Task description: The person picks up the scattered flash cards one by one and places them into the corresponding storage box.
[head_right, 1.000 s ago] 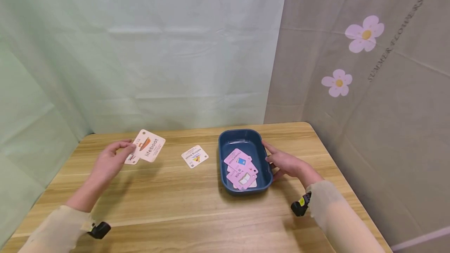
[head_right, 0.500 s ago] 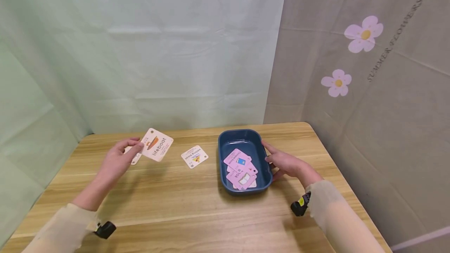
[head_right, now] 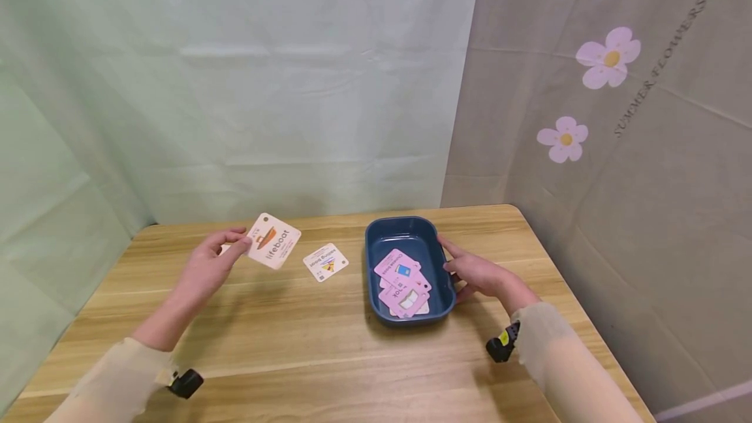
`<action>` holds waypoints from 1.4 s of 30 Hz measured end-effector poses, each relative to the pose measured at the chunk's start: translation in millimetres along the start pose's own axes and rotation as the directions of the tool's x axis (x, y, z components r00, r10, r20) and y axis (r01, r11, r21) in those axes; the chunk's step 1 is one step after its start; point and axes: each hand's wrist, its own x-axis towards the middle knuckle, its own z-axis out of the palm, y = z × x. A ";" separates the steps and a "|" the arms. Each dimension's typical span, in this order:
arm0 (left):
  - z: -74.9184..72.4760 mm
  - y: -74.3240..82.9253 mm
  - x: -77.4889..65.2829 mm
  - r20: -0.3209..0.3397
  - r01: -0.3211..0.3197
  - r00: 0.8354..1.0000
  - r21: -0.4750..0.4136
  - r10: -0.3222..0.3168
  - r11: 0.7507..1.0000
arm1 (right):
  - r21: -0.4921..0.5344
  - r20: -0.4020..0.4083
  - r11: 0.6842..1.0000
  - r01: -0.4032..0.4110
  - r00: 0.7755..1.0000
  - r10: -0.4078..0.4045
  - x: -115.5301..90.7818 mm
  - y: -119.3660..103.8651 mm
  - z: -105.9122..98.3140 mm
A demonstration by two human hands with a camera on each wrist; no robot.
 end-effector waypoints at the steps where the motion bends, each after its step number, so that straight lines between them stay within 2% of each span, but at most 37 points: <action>1: 1.5 1.3 0.2 0.001 -0.002 1.000 -0.009 0.002 1.000 | 0.001 0.001 1.000 0.000 1.000 0.000 -0.2 -0.1 0.1; 8: 13.0 7.0 2.5 0.019 -0.033 0.999 -0.051 0.034 0.998 | -0.002 -0.002 1.000 0.001 1.000 -0.001 -2.0 -0.8 1.0; 25: 34.1 16.2 4.5 0.033 -0.062 0.997 -0.070 0.064 0.996 | 0.004 -0.002 1.000 0.007 1.000 -0.007 -1.1 0.2 -0.4; 42: 51.9 27.3 4.3 0.072 -0.054 0.996 -0.086 0.060 0.995 | -0.006 -0.009 1.000 0.005 1.000 -0.005 -2.1 0.3 0.7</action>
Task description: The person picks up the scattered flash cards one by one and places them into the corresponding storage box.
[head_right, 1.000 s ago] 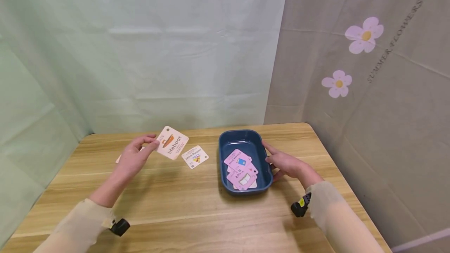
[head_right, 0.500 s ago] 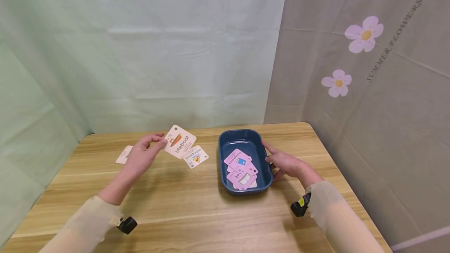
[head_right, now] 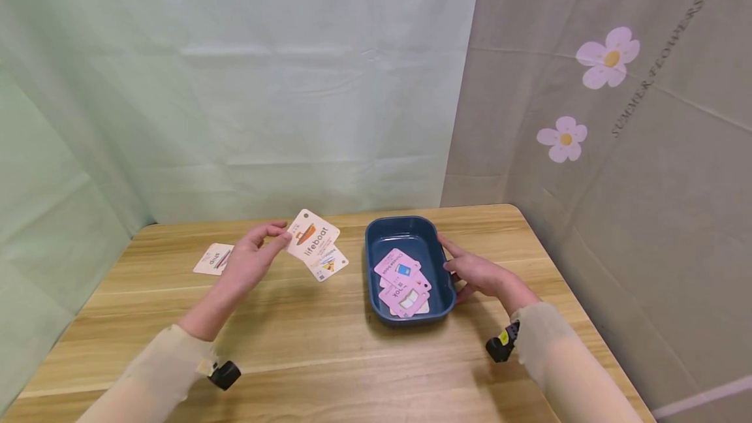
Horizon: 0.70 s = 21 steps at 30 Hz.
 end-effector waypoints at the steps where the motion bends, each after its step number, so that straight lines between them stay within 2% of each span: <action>1: 1.0 0.5 -0.1 0.001 -0.001 1.000 -0.003 0.001 1.000 | 0.001 -0.001 1.000 -0.001 1.000 0.001 0.0 0.0 0.1; 21: 23.4 11.3 4.2 0.019 -0.023 1.000 -0.064 0.024 0.998 | 0.002 0.002 1.000 0.003 1.000 -0.003 0.3 -0.8 0.9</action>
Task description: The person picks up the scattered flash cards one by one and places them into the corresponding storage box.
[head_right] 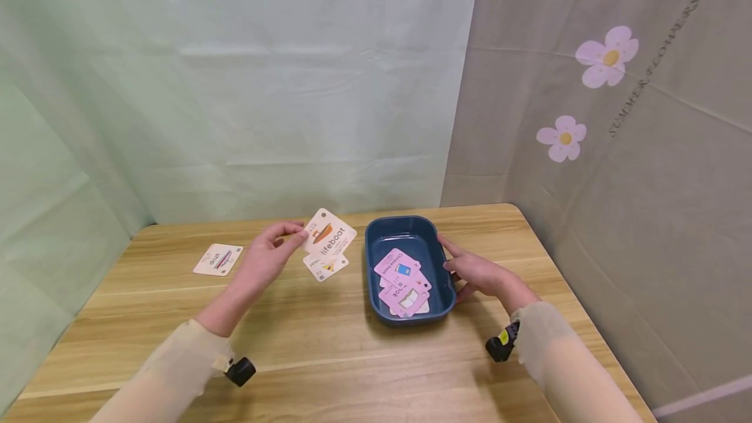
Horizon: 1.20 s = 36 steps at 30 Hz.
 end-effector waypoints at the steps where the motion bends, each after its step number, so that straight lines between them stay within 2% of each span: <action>1: 0.9 0.4 0.1 0.000 0.001 1.000 -0.005 -0.001 1.000 | 0.001 0.001 1.000 0.001 1.000 -0.001 -0.1 -0.3 0.1; 25: 28.5 7.8 5.6 0.028 -0.007 1.000 -0.044 0.009 0.999 | 0.003 0.006 1.000 -0.005 1.000 0.005 0.6 -0.2 -0.5; 36: 44.7 9.3 9.7 0.043 -0.021 0.999 -0.025 0.023 0.999 | 0.001 0.004 1.000 -0.007 1.000 0.007 1.0 0.4 -0.8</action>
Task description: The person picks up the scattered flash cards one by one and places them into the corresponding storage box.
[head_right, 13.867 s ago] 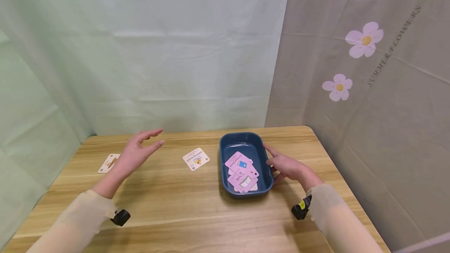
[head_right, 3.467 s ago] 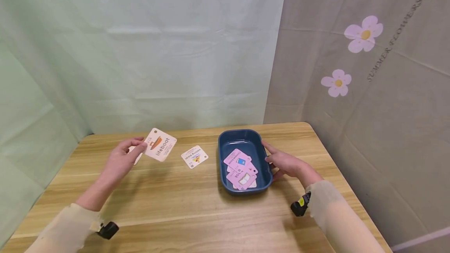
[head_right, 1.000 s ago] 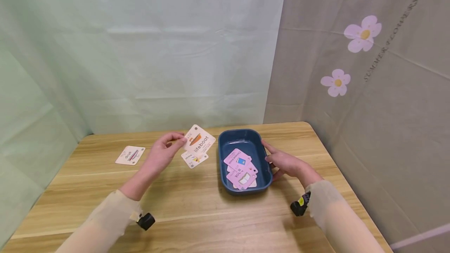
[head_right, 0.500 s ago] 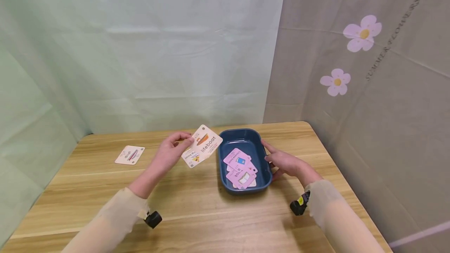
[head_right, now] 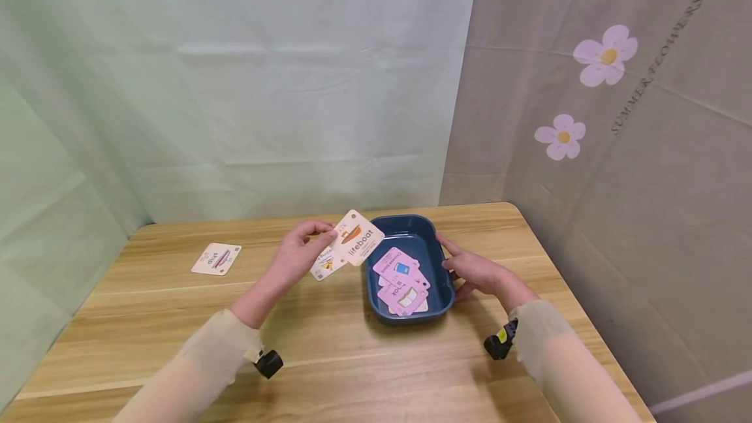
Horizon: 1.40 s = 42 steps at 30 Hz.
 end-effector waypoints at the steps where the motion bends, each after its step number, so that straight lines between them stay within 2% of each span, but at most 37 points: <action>1: 1.3 -0.1 0.4 -0.001 -0.006 1.000 0.004 0.006 1.000 | 0.000 -0.002 1.000 -0.001 1.000 0.001 -0.1 0.0 0.1; 15: 19.1 0.7 3.3 0.011 -0.100 0.995 0.041 0.100 0.994 | -0.015 -0.009 1.000 -0.001 1.000 0.001 -0.8 -0.8 1.6; 25: 29.0 1.2 1.4 0.020 -0.029 0.999 0.086 0.027 0.996 | -0.019 -0.009 1.000 -0.004 1.000 0.004 -0.5 -0.6 1.5; 42: 44.2 -2.1 3.9 0.053 -0.057 0.997 0.161 0.049 0.985 | -0.017 -0.012 1.000 -0.004 1.000 0.004 -0.6 -0.9 2.7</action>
